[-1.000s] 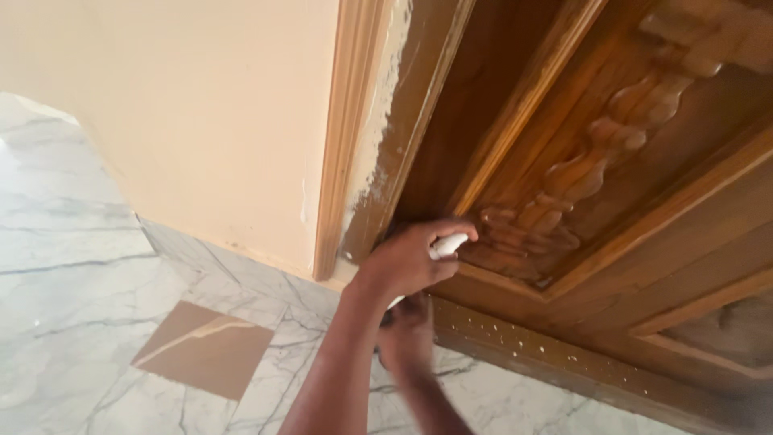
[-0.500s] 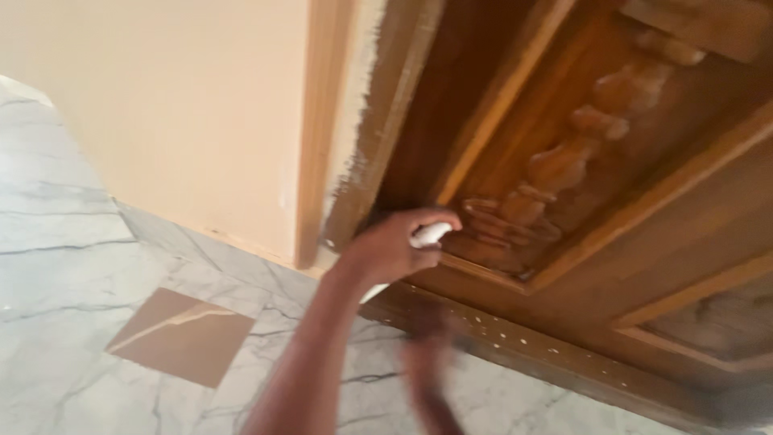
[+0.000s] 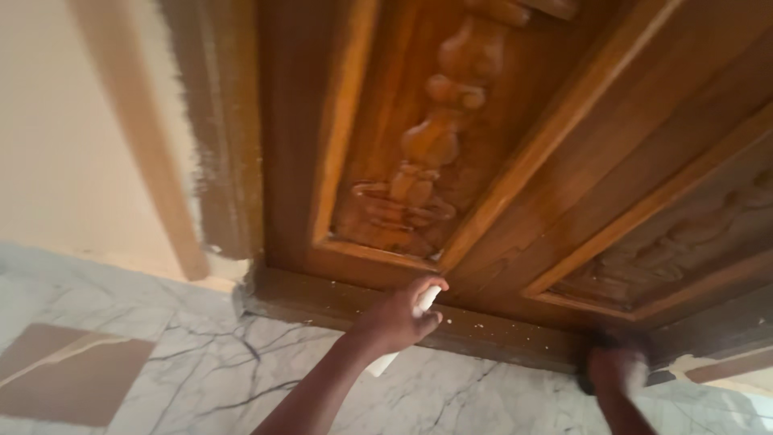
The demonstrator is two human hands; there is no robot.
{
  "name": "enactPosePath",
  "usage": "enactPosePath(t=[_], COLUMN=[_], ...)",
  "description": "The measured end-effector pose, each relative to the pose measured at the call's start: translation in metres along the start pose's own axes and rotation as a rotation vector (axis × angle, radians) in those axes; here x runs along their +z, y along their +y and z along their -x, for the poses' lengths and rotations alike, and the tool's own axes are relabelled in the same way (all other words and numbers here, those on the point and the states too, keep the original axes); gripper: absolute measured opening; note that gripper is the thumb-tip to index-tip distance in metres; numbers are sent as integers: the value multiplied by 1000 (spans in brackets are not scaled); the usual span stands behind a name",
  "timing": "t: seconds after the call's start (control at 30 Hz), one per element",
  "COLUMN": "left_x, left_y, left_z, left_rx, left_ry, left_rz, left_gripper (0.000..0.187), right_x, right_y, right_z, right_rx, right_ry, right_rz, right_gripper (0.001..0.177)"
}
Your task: The person sprays a cleaning solution onto the lower section of a wooden door and wipes it with a dark cloth. They continue to spray and wipe along the bottom edge and the carved details of the door frame.
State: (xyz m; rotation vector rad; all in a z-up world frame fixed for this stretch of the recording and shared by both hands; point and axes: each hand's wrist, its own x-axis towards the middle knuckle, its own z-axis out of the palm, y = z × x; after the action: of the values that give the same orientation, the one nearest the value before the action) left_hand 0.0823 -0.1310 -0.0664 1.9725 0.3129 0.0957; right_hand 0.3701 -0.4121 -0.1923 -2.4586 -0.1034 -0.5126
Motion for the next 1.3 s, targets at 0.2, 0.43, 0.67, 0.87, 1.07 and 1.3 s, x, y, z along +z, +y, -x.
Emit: enactPosePath(t=[0.2, 0.43, 0.67, 0.87, 1.07, 1.3], left_x=[42, 70, 81, 74, 60, 42], left_y=[-6, -17, -22, -29, -18, -11], left_z=[-21, -21, -29, -31, -25, -34], left_rx=[43, 294, 248, 371, 189, 29], left_ry=[110, 95, 102, 111, 96, 30], left_rz=[12, -84, -45, -88, -139, -102], left_gripper=[55, 52, 57, 61, 59, 55], right_x=[53, 29, 21, 68, -4, 43], right_y=[-45, 48, 52, -28, 94, 27], right_z=[97, -4, 27, 94, -24, 62], right_rx=[-156, 18, 35, -46, 144, 27], right_ry=[-93, -43, 28, -272, 6, -51], right_rz=[-111, -369, -112, -241, -150, -108], right_gripper=[35, 30, 30, 30, 30, 30])
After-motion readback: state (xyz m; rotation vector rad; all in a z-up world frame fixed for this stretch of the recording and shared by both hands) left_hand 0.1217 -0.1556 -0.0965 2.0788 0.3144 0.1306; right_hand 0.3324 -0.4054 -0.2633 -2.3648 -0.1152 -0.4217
